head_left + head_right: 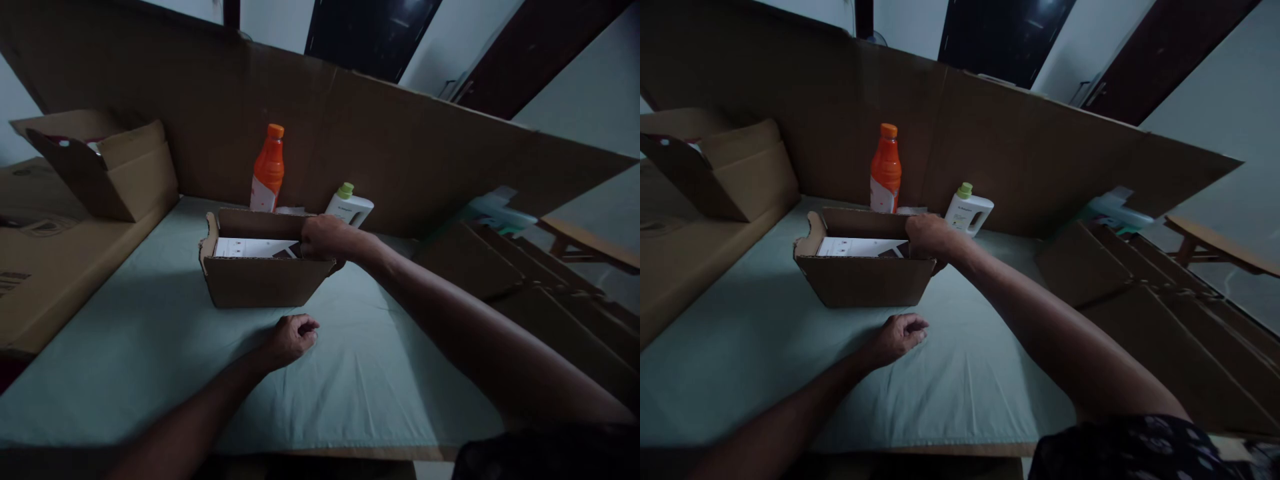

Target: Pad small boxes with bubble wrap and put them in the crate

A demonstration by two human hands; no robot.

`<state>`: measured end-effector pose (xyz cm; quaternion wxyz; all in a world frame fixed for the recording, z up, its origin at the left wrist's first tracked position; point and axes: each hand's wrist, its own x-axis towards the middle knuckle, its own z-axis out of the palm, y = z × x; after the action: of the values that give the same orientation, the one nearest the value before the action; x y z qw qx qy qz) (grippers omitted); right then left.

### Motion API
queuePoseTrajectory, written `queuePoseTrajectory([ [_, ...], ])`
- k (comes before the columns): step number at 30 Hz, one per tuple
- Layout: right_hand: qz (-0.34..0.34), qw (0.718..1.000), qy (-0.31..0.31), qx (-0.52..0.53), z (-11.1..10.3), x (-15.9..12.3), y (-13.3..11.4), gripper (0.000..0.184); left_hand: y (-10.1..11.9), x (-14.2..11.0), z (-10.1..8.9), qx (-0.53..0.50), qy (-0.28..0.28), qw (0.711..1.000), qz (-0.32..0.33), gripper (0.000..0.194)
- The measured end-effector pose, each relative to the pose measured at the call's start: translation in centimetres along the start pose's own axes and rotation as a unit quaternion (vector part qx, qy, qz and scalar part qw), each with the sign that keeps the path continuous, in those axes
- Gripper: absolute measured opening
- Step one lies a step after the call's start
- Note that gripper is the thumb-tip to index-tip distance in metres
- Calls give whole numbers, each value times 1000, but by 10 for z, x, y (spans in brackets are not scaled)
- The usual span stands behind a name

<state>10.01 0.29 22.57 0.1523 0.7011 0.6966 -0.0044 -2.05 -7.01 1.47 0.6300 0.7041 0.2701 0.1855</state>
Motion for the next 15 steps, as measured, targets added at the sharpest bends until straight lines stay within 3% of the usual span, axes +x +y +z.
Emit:
queuePoseTrajectory([
  [6,-10,998,0,64,-7,-15,2,17,8,-3,-5,12,-7,1000,-1,31],
  [9,-6,982,131,138,-14,-43,16,17,15,-3,-3,21,6,1000,-4,28],
  [11,8,945,251,210,-9,-72,30,19,24,-9,-3,31,24,999,-5,25],
  [13,27,905,324,275,10,-101,44,21,35,-24,-9,43,59,997,2,22],
  [15,55,878,337,335,44,-122,53,22,44,-51,-24,52,147,987,23,22],
])
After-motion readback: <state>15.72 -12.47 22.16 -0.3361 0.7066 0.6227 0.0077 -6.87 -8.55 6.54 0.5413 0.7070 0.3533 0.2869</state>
